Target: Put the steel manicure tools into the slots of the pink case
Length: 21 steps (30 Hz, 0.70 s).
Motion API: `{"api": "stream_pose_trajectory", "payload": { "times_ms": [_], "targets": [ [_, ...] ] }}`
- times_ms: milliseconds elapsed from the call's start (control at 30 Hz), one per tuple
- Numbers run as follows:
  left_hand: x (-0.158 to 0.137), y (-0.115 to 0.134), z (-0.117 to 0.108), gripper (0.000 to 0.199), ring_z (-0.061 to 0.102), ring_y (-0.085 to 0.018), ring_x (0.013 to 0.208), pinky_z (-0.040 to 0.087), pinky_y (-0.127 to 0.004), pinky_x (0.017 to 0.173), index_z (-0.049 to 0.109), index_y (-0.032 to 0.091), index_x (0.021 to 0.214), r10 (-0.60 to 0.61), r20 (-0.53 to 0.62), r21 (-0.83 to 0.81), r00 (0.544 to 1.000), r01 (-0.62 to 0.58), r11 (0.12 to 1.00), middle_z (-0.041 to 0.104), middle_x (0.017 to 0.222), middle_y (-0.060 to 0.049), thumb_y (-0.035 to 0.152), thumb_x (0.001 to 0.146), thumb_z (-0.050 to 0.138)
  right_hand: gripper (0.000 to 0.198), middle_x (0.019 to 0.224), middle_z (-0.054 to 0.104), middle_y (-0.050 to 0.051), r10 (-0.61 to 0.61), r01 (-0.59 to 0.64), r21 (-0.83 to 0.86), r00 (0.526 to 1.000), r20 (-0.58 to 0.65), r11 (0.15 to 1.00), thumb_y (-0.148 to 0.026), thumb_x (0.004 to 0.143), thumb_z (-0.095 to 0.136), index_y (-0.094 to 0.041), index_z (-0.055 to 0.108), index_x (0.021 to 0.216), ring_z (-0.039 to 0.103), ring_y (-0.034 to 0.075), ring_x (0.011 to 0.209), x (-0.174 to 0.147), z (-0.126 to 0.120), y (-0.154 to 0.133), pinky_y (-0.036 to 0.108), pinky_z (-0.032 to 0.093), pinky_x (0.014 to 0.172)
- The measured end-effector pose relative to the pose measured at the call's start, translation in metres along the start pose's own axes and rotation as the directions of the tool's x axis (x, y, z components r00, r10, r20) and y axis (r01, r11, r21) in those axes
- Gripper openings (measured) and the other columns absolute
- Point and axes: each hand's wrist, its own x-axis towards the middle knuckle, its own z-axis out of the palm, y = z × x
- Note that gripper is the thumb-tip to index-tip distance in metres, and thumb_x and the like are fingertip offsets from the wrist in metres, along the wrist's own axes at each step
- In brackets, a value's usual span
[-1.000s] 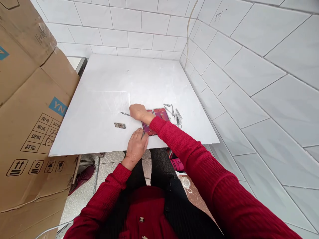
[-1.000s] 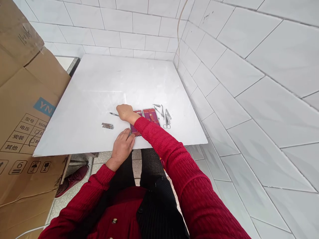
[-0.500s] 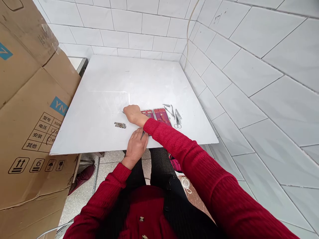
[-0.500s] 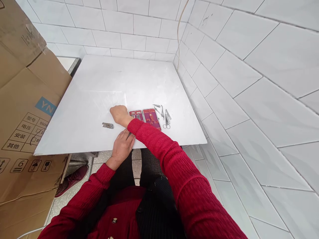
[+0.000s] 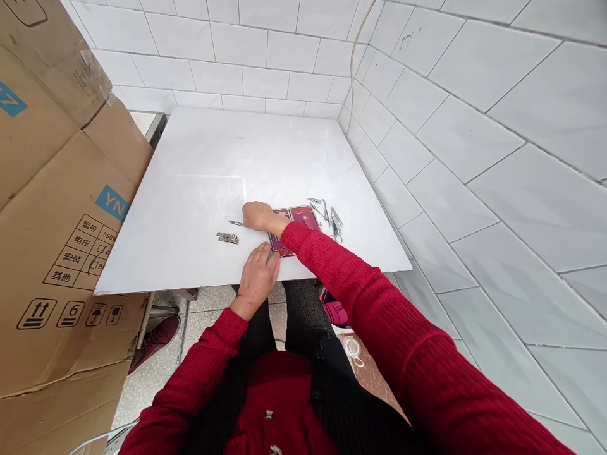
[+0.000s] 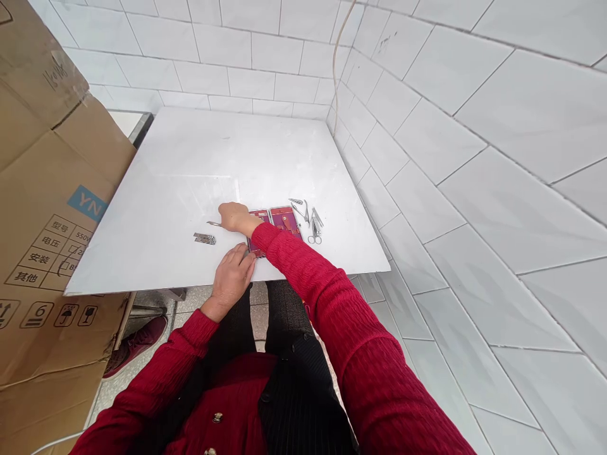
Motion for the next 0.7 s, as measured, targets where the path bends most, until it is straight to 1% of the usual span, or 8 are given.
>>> {"api": "stream_pose_trajectory", "payload": {
  "times_ms": [67, 167, 233, 267, 333, 400, 467, 700],
  "targets": [
    [0.000, 0.000, 0.000, 0.023, 0.062, -0.031, 0.128, 0.055, -0.052, 0.106, 0.068, 0.018, 0.115, -0.004, 0.004, -0.010, 1.000, 0.004, 1.000, 0.066, 0.129, -0.018, 0.019, 0.102, 0.049, 0.016, 0.099, 0.080, 0.016, 0.010, -0.010, 0.066, 1.000, 0.008, 0.998, -0.011, 0.086, 0.063, -0.011, 0.077, 0.093, 0.075, 0.027, 0.092, -0.006, -0.003, 0.009, 0.030, 0.057, 0.077],
    [0.000, 0.000, -0.002, 0.024, 0.061, -0.031, 0.128, 0.054, -0.052, 0.106, 0.067, 0.018, 0.116, -0.003, 0.015, -0.001, 1.000, 0.003, 1.000, 0.065, 0.129, -0.018, 0.019, 0.102, 0.048, 0.015, 0.076, 0.076, 0.007, 0.029, -0.014, 0.343, 0.999, -0.039, 0.939, -0.009, 0.087, 0.060, -0.013, 0.074, 0.082, 0.070, 0.017, 0.072, -0.015, -0.009, 0.034, 0.023, 0.052, 0.067],
    [0.001, 0.000, -0.003, 0.024, 0.061, -0.031, 0.127, 0.054, -0.052, 0.106, 0.067, 0.018, 0.117, 0.002, 0.019, 0.006, 1.000, -0.002, 1.000, 0.065, 0.128, -0.018, 0.019, 0.102, 0.048, 0.015, 0.061, 0.068, 0.002, 0.083, -0.026, 0.580, 0.994, -0.072, 0.814, -0.008, 0.088, 0.060, -0.013, 0.069, 0.078, 0.060, 0.011, 0.056, -0.022, -0.010, 0.058, 0.020, 0.048, 0.057],
    [0.001, 0.001, -0.004, 0.024, 0.061, -0.031, 0.127, 0.054, -0.052, 0.106, 0.067, 0.018, 0.117, 0.004, 0.020, 0.007, 1.000, -0.004, 1.000, 0.065, 0.128, -0.018, 0.019, 0.103, 0.048, 0.014, 0.056, 0.064, 0.000, 0.134, -0.046, 0.684, 0.988, -0.076, 0.728, -0.007, 0.088, 0.061, -0.013, 0.067, 0.078, 0.056, 0.010, 0.051, -0.026, -0.010, 0.070, 0.019, 0.045, 0.053],
    [0.002, 0.001, -0.004, 0.024, 0.061, -0.031, 0.126, 0.054, -0.052, 0.105, 0.067, 0.018, 0.117, 0.009, 0.023, 0.008, 1.000, -0.009, 1.000, 0.065, 0.127, -0.018, 0.019, 0.103, 0.047, 0.011, 0.053, 0.062, -0.003, 0.218, -0.066, 0.823, 0.973, -0.071, 0.564, -0.002, 0.084, 0.066, -0.014, 0.064, 0.084, 0.052, 0.008, 0.046, -0.033, -0.006, 0.094, 0.018, 0.043, 0.048],
    [0.003, 0.000, -0.005, 0.024, 0.061, -0.031, 0.126, 0.055, -0.051, 0.105, 0.067, 0.017, 0.117, 0.014, 0.029, 0.012, 0.999, -0.014, 1.000, 0.065, 0.127, -0.018, 0.019, 0.103, 0.047, 0.020, 0.053, 0.062, -0.004, 0.262, -0.052, 0.893, 0.962, -0.075, 0.446, 0.002, 0.081, 0.068, -0.013, 0.062, 0.093, 0.054, 0.008, 0.046, -0.040, 0.001, 0.114, 0.017, 0.043, 0.046],
    [0.003, 0.000, -0.005, 0.024, 0.061, -0.031, 0.125, 0.055, -0.050, 0.104, 0.067, 0.017, 0.116, 0.013, 0.031, 0.016, 0.999, -0.013, 1.000, 0.065, 0.127, -0.018, 0.020, 0.103, 0.047, 0.023, 0.053, 0.062, -0.005, 0.274, -0.034, 0.925, 0.959, -0.077, 0.378, 0.004, 0.081, 0.068, -0.013, 0.062, 0.097, 0.056, 0.008, 0.046, -0.045, 0.008, 0.129, 0.016, 0.045, 0.047],
    [0.005, -0.001, -0.005, 0.025, 0.061, -0.032, 0.125, 0.055, -0.051, 0.102, 0.066, 0.018, 0.118, 0.007, 0.043, 0.015, 0.999, -0.008, 1.000, 0.064, 0.130, -0.018, 0.020, 0.104, 0.046, 0.019, 0.056, 0.067, -0.003, 0.322, 0.014, 0.959, 0.940, -0.109, 0.285, 0.002, 0.083, 0.065, -0.013, 0.062, 0.094, 0.058, 0.007, 0.044, -0.043, 0.022, 0.141, 0.015, 0.047, 0.047]
  ]
}}
